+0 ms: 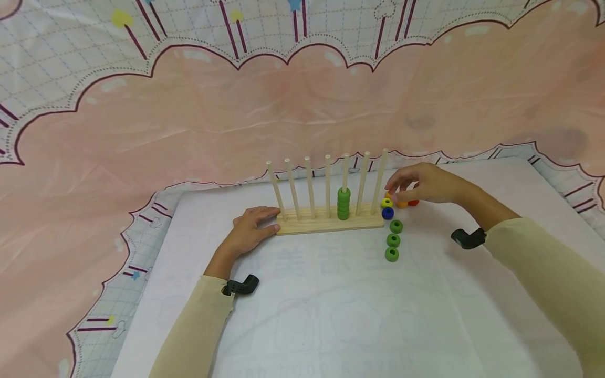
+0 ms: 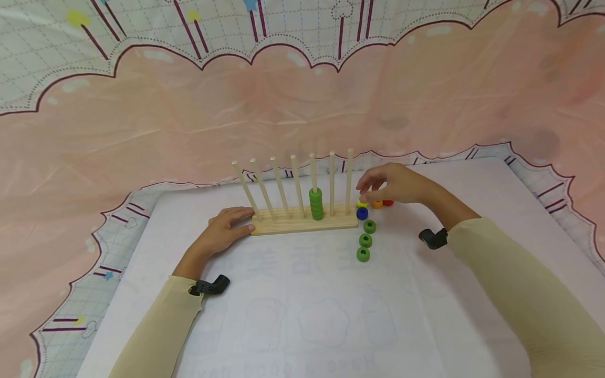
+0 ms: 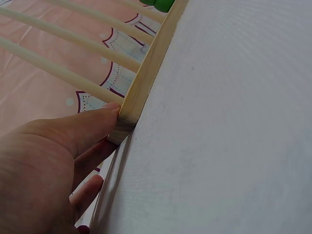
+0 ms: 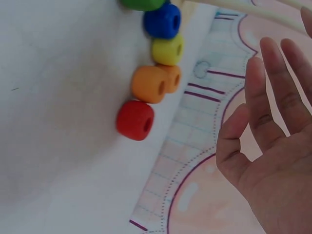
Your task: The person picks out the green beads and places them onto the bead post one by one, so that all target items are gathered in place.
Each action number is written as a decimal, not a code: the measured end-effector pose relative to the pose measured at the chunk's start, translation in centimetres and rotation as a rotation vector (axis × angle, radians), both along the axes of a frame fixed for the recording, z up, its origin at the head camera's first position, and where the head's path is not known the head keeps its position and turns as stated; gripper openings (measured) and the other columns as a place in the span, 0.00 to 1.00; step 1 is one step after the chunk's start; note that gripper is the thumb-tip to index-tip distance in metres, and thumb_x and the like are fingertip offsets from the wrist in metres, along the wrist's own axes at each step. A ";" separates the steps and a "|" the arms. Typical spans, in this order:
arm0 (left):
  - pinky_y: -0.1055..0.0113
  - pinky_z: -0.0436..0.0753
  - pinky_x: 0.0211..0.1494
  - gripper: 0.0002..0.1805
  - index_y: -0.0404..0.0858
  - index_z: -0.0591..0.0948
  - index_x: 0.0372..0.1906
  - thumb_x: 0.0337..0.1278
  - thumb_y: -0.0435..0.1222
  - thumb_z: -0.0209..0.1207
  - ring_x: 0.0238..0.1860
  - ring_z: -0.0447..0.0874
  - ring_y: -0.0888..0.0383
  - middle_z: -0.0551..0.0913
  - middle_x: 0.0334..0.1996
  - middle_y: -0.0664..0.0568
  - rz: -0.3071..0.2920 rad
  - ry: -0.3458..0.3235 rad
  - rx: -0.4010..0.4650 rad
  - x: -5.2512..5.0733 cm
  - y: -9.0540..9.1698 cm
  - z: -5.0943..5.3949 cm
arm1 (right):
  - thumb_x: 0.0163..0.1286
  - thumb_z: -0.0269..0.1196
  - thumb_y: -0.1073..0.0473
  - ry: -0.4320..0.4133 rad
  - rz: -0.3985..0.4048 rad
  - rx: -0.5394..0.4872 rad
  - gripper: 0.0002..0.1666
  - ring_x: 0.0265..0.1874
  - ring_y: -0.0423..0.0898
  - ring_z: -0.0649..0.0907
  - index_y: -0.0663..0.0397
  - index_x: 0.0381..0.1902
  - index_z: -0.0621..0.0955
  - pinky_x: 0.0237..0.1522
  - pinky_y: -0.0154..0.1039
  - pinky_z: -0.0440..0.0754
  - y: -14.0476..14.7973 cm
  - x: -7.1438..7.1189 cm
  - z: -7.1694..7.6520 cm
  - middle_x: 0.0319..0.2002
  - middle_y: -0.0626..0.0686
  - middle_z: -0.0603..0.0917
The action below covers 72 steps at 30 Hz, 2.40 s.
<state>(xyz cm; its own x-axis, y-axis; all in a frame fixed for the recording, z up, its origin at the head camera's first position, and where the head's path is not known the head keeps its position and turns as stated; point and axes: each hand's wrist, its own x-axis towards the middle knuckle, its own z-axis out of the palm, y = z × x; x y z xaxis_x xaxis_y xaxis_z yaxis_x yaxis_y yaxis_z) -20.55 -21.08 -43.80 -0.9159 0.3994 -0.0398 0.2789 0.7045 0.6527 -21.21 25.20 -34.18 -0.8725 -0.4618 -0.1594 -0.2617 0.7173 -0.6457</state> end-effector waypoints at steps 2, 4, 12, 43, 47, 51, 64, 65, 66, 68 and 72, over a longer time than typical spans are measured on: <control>0.40 0.49 0.69 0.29 0.47 0.77 0.70 0.67 0.48 0.64 0.75 0.61 0.44 0.75 0.72 0.48 0.002 0.000 0.000 0.0 0.0 0.0 | 0.68 0.70 0.50 -0.014 0.016 -0.011 0.17 0.47 0.45 0.81 0.47 0.52 0.86 0.50 0.45 0.78 0.3 0.0 -0.6 0.46 0.45 0.87; 0.40 0.49 0.69 0.29 0.47 0.77 0.70 0.67 0.48 0.64 0.75 0.61 0.44 0.74 0.72 0.48 0.003 0.001 0.000 0.0 0.0 0.0 | 0.68 0.71 0.50 -0.026 0.032 -0.018 0.17 0.48 0.45 0.81 0.47 0.52 0.86 0.49 0.43 0.79 0.6 0.1 -1.2 0.47 0.46 0.88; 0.40 0.49 0.69 0.29 0.47 0.76 0.71 0.67 0.48 0.64 0.76 0.61 0.43 0.74 0.72 0.47 0.003 0.001 -0.008 0.0 0.0 0.0 | 0.67 0.72 0.50 -0.076 0.045 -0.029 0.18 0.46 0.46 0.81 0.48 0.52 0.87 0.46 0.37 0.81 1.3 0.5 -2.5 0.49 0.49 0.88; 0.41 0.50 0.69 0.29 0.48 0.76 0.71 0.67 0.49 0.64 0.76 0.60 0.44 0.74 0.72 0.49 0.013 -0.006 -0.015 -0.1 -0.1 -0.3 | 0.63 0.75 0.51 -0.219 0.071 -0.025 0.20 0.45 0.47 0.82 0.50 0.50 0.87 0.51 0.37 0.81 2.3 1.3 -5.6 0.40 0.49 0.86; 0.41 0.51 0.68 0.30 0.48 0.76 0.71 0.67 0.50 0.63 0.76 0.60 0.44 0.74 0.72 0.48 0.011 -0.001 -0.019 -0.1 -0.1 -0.2 | 0.62 0.75 0.51 -0.213 0.064 -0.017 0.20 0.45 0.47 0.82 0.50 0.50 0.86 0.51 0.38 0.80 2.2 1.3 -5.8 0.40 0.49 0.86; 0.41 0.50 0.68 0.29 0.48 0.76 0.71 0.68 0.50 0.63 0.76 0.60 0.44 0.74 0.72 0.49 0.018 -0.014 -0.017 -0.1 -0.1 -0.2 | 0.62 0.76 0.50 -0.201 0.059 -0.014 0.21 0.45 0.47 0.81 0.50 0.51 0.86 0.51 0.39 0.80 2.2 1.3 -6.0 0.42 0.50 0.86; 0.40 0.50 0.69 0.29 0.48 0.76 0.71 0.68 0.49 0.63 0.76 0.60 0.44 0.74 0.72 0.49 0.006 -0.008 -0.029 -0.2 -0.1 -0.2 | 0.60 0.77 0.46 -0.126 0.060 0.052 0.22 0.40 0.46 0.78 0.46 0.49 0.87 0.43 0.38 0.77 1.8 1.4 -6.6 0.38 0.47 0.84; 0.40 0.50 0.69 0.29 0.48 0.76 0.71 0.68 0.49 0.63 0.76 0.60 0.44 0.74 0.72 0.49 0.008 -0.012 -0.028 -0.2 -0.1 -0.2 | 0.59 0.77 0.46 -0.127 0.053 0.053 0.22 0.40 0.46 0.78 0.46 0.49 0.87 0.43 0.37 0.77 1.7 1.4 -6.7 0.38 0.46 0.84; 0.40 0.49 0.70 0.29 0.48 0.76 0.71 0.68 0.50 0.63 0.76 0.60 0.44 0.74 0.72 0.49 0.010 -0.016 -0.027 -0.2 -0.1 -0.2 | 0.60 0.77 0.46 -0.123 0.058 0.050 0.22 0.40 0.46 0.77 0.47 0.49 0.87 0.43 0.38 0.76 1.7 1.5 -6.6 0.38 0.47 0.84; 0.39 0.49 0.70 0.29 0.49 0.76 0.71 0.68 0.49 0.63 0.77 0.59 0.44 0.74 0.72 0.49 0.010 -0.018 -0.026 -0.2 -0.1 -0.2 | 0.59 0.77 0.46 -0.122 0.054 0.052 0.22 0.40 0.47 0.77 0.46 0.49 0.87 0.43 0.38 0.76 1.7 1.5 -6.6 0.38 0.47 0.83; 0.39 0.49 0.70 0.29 0.48 0.76 0.71 0.68 0.49 0.63 0.76 0.60 0.44 0.74 0.72 0.49 0.007 -0.011 -0.024 -0.2 -0.1 -0.2 | 0.60 0.77 0.46 -0.124 0.047 0.057 0.21 0.40 0.47 0.77 0.45 0.48 0.86 0.43 0.38 0.76 1.7 1.6 -6.6 0.37 0.46 0.83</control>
